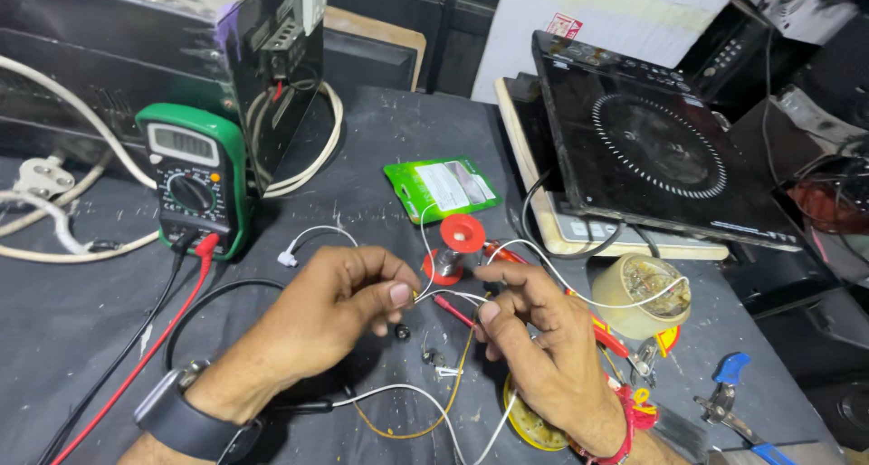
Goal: The person strips the insulation from the ends of white and yellow wires using pliers and twists the exposed strands. They then apply solder to the wire ends using a soldering iron and solder wire, preparing the wires for connection.
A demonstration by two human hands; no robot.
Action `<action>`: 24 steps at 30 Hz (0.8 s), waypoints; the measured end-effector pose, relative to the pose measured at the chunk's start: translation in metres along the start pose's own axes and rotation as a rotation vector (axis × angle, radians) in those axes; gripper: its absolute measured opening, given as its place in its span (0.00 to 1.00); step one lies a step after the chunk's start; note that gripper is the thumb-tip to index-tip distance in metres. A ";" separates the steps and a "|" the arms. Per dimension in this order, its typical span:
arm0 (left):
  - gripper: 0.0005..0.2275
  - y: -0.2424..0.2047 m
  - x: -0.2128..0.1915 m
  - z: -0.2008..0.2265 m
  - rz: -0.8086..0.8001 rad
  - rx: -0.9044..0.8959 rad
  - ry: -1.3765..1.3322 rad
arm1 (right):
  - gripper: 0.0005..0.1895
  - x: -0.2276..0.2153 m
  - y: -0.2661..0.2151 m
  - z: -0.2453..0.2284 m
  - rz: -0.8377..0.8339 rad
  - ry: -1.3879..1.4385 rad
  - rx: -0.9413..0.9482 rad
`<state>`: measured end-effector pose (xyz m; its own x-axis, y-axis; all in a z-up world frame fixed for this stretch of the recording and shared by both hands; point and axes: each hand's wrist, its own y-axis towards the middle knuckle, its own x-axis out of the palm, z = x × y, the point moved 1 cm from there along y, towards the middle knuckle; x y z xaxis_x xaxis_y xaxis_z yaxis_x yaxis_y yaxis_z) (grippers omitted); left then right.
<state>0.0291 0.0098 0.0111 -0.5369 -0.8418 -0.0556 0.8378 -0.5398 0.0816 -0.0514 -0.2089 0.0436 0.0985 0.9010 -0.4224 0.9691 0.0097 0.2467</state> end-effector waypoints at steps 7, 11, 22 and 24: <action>0.09 -0.002 0.024 -0.008 -0.014 -0.103 -0.217 | 0.07 -0.006 -0.006 0.000 0.036 -0.193 -0.297; 0.10 -0.004 0.028 -0.005 -0.021 -0.126 -0.280 | 0.08 0.001 -0.005 -0.010 0.057 -0.279 -0.499; 0.12 -0.008 0.034 -0.004 -0.041 -0.054 -0.221 | 0.09 0.005 -0.004 -0.013 0.071 -0.262 -0.587; 0.12 -0.007 0.034 -0.004 -0.040 -0.055 -0.220 | 0.09 0.005 -0.004 -0.013 0.076 -0.268 -0.617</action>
<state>0.0048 -0.0150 0.0050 -0.5730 -0.8036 0.1611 0.8166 -0.5764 0.0291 -0.0579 -0.1988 0.0514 0.2908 0.7713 -0.5662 0.6584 0.2681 0.7033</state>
